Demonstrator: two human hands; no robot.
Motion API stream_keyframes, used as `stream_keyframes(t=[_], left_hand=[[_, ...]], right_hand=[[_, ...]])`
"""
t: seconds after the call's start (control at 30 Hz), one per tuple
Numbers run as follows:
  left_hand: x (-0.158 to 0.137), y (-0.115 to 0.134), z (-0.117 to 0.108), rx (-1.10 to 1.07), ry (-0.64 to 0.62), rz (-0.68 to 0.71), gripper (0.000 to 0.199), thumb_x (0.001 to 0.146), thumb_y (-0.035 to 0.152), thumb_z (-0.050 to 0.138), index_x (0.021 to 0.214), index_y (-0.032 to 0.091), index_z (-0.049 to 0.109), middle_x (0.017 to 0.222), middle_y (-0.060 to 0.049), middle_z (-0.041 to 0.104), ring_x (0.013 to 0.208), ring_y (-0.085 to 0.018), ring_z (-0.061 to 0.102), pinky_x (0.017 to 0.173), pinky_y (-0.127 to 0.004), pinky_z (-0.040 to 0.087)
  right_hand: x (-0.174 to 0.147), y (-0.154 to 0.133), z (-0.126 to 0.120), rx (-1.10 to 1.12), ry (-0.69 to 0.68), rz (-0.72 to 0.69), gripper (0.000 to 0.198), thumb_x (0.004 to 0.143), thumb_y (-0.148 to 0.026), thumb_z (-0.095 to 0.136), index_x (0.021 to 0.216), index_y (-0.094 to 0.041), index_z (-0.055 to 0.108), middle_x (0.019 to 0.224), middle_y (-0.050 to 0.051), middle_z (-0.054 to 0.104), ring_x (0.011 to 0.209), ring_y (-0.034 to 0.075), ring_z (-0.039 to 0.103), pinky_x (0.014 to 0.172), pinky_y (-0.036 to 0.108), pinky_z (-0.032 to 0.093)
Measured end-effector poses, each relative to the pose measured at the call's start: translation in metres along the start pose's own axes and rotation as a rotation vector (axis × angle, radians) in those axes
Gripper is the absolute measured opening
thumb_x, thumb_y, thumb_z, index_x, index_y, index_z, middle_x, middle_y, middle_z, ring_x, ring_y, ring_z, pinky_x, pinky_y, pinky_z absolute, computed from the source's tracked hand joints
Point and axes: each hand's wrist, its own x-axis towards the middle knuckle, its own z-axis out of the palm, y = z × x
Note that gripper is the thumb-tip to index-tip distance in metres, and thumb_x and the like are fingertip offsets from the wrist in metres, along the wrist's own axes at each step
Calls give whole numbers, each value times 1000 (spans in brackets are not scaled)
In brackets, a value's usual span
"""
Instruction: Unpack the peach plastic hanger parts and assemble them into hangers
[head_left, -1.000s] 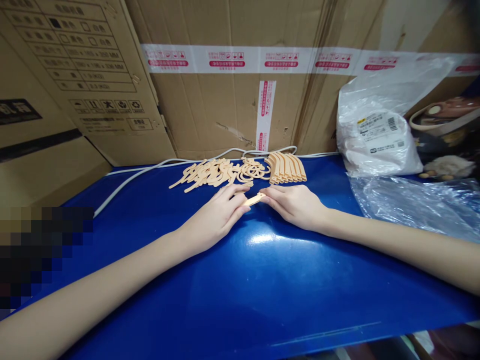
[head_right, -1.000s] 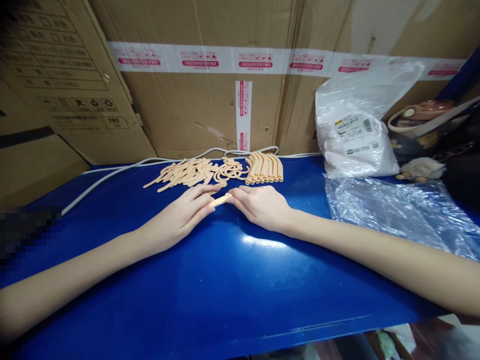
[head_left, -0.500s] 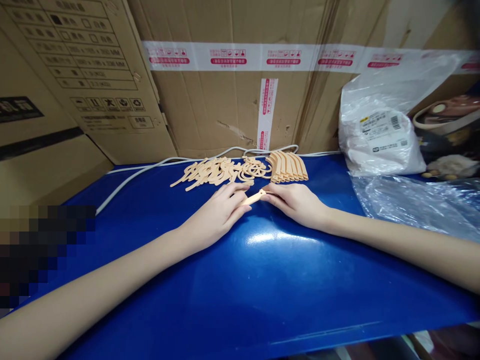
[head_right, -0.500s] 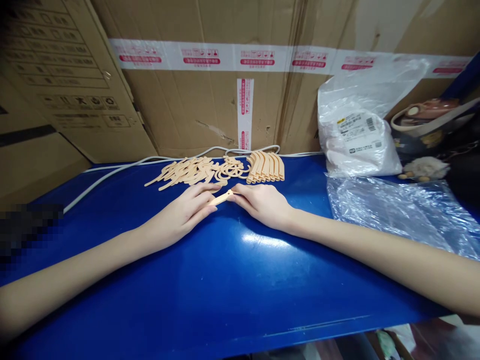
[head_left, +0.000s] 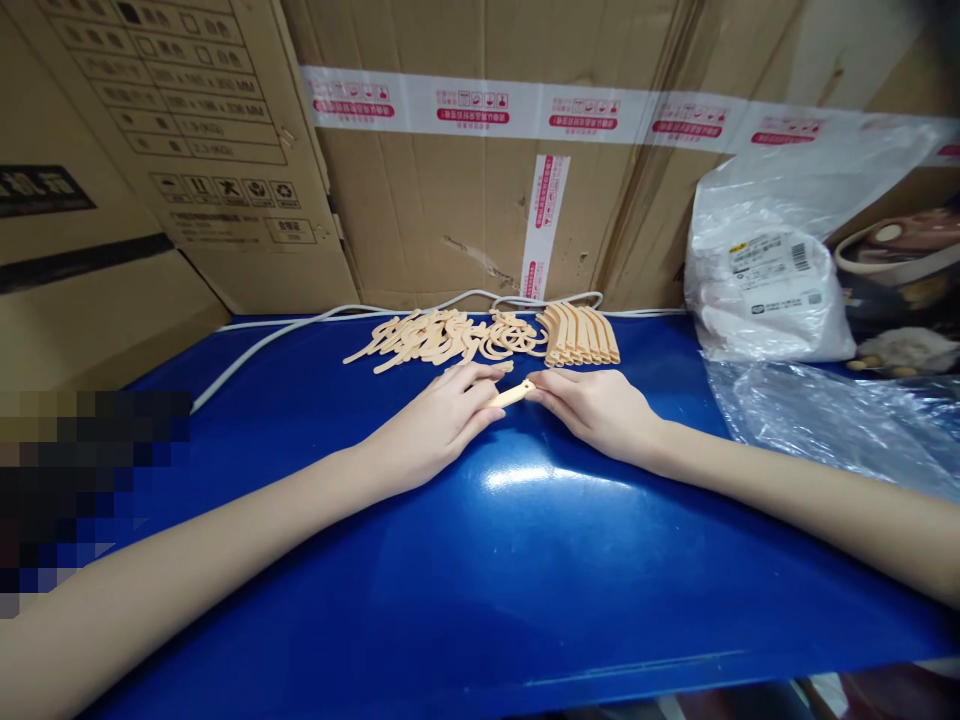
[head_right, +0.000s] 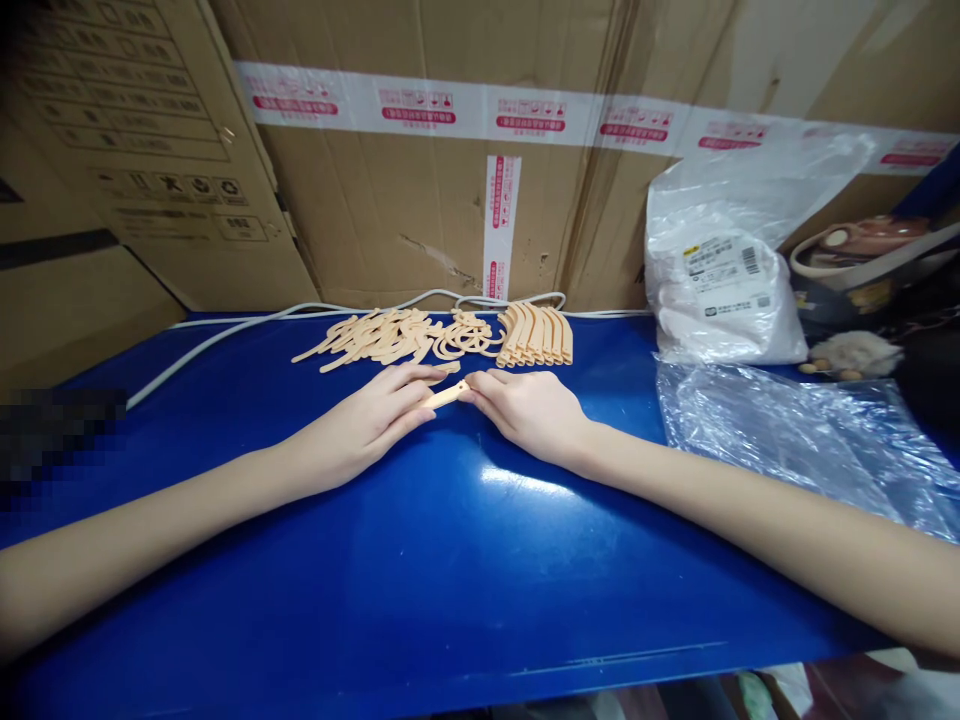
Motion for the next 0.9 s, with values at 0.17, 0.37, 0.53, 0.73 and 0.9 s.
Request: stream_keyframes(t=[0.17, 0.37, 0.53, 0.73, 0.9], left_hand=[[0, 0, 0, -9, 9, 0, 37, 102, 34, 34, 128, 21, 56, 139, -10, 51, 130, -25, 44, 111, -48, 35], [-1, -1, 1, -8, 21, 8, 38, 102, 35, 34, 129, 21, 55, 139, -10, 50, 131, -24, 44, 112, -47, 34], [-1, -1, 1, 25, 0, -9, 40, 102, 35, 32, 131, 19, 54, 140, -10, 50, 131, -23, 44, 113, -45, 34], [-1, 0, 0, 17, -29, -16, 41, 102, 35, 32, 134, 17, 52, 141, -11, 49, 132, -23, 43, 113, -43, 33], [-2, -1, 0, 31, -39, -17, 41, 103, 35, 31, 133, 18, 51, 141, -11, 49, 132, -23, 43, 112, -43, 34]], right_hand=[[0, -3, -2, -125, 10, -19, 55, 103, -47, 18, 105, -17, 65, 87, 7, 71, 65, 16, 63, 51, 26, 31], [-2, -5, -2, -130, 65, -26, 58, 102, -48, 18, 104, -17, 67, 84, 7, 71, 64, 15, 62, 51, 27, 28], [-3, -4, -3, -75, 72, -37, 49, 102, -45, 27, 110, -19, 69, 82, 5, 69, 67, 15, 63, 53, 27, 30], [-3, -2, -2, 0, 66, -40, 45, 101, -43, 33, 115, -21, 70, 92, 7, 72, 76, 18, 67, 58, 27, 39], [-4, 0, -2, 32, 51, -45, 44, 101, -43, 35, 116, -20, 70, 98, 8, 73, 80, 19, 68, 62, 27, 43]])
